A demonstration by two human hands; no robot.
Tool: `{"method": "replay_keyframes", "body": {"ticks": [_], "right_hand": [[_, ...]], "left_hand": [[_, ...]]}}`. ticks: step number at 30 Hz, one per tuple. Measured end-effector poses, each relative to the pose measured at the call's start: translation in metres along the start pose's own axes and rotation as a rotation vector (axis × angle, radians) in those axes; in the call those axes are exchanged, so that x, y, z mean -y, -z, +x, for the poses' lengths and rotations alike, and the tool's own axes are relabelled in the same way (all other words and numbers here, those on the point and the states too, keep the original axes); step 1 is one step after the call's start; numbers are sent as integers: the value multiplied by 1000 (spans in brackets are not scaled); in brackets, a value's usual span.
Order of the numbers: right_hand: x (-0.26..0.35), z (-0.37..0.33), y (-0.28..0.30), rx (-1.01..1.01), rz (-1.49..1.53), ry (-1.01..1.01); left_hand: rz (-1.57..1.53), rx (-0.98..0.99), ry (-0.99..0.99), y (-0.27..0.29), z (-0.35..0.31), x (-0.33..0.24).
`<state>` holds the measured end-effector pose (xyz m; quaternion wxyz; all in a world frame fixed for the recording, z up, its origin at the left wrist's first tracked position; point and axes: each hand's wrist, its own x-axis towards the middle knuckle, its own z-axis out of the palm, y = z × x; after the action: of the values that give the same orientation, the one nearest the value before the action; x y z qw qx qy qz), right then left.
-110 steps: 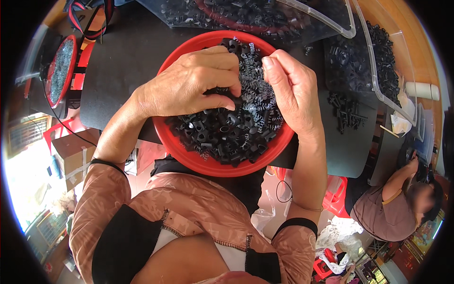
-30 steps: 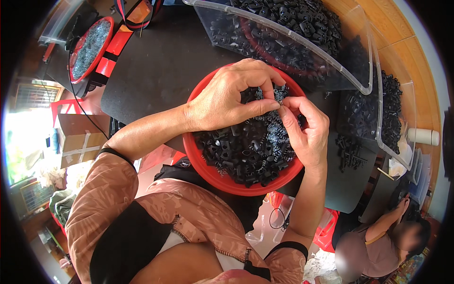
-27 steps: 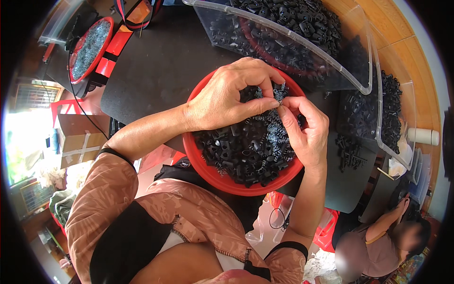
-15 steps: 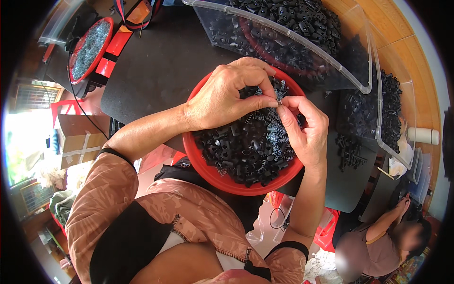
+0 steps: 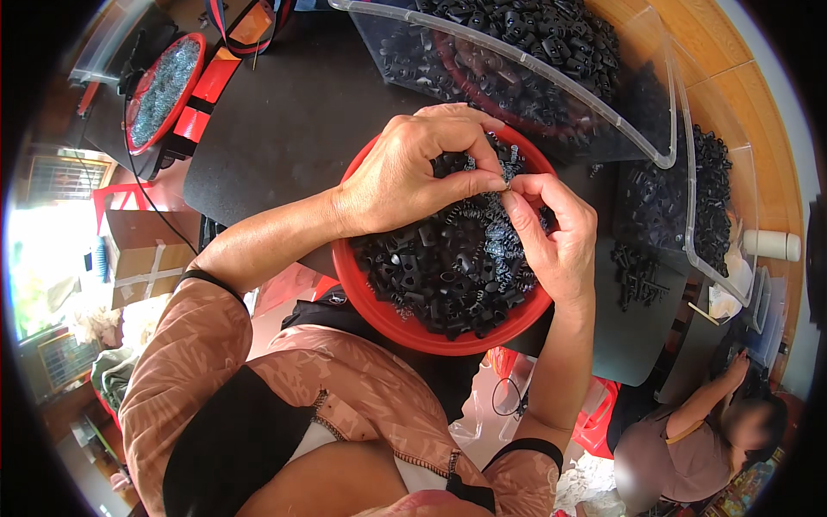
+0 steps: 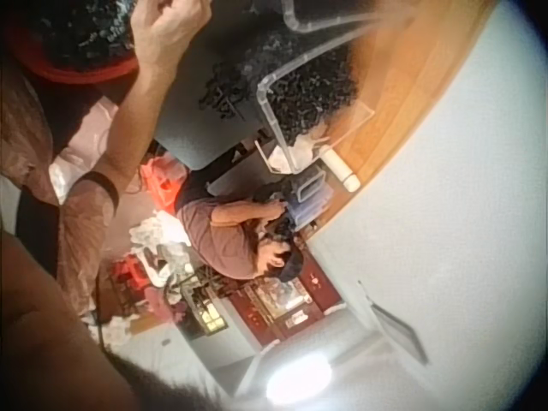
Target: The person sits at a table and assembles small black plastic hair accessories by hand. They pick up individual components from a red bowl, attach a metal spring clip to a plastic base, and place the finished items into a clear plastic bin.
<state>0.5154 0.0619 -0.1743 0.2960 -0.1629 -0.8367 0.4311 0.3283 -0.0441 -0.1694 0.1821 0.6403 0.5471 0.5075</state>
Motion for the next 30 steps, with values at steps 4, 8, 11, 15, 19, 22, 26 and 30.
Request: {"method": "replay_keyframes", "body": {"ticks": [4, 8, 11, 15, 19, 22, 26, 30], "right_hand": [[0, 0, 0, 3, -8, -2], [0, 0, 0, 3, -7, 5], [-1, 0, 0, 6, -7, 9], [-1, 0, 0, 4, -11, 13], [-1, 0, 0, 4, -14, 22], [-1, 0, 0, 3, -8, 17], [0, 0, 0, 11, -9, -3], [2, 0, 0, 11, -17, -17]], "left_hand": [[-3, 18, -20, 0, 0, 1], [22, 47, 16, 1, -1, 0], [41, 65, 9, 1, -2, 0], [51, 62, 2, 1, -2, 0], [48, 65, -1, 1, -2, 0], [40, 64, 0, 1, -2, 0], [71, 68, -19, 3, -1, -1], [-51, 56, 66, 0, -3, -4]]}}
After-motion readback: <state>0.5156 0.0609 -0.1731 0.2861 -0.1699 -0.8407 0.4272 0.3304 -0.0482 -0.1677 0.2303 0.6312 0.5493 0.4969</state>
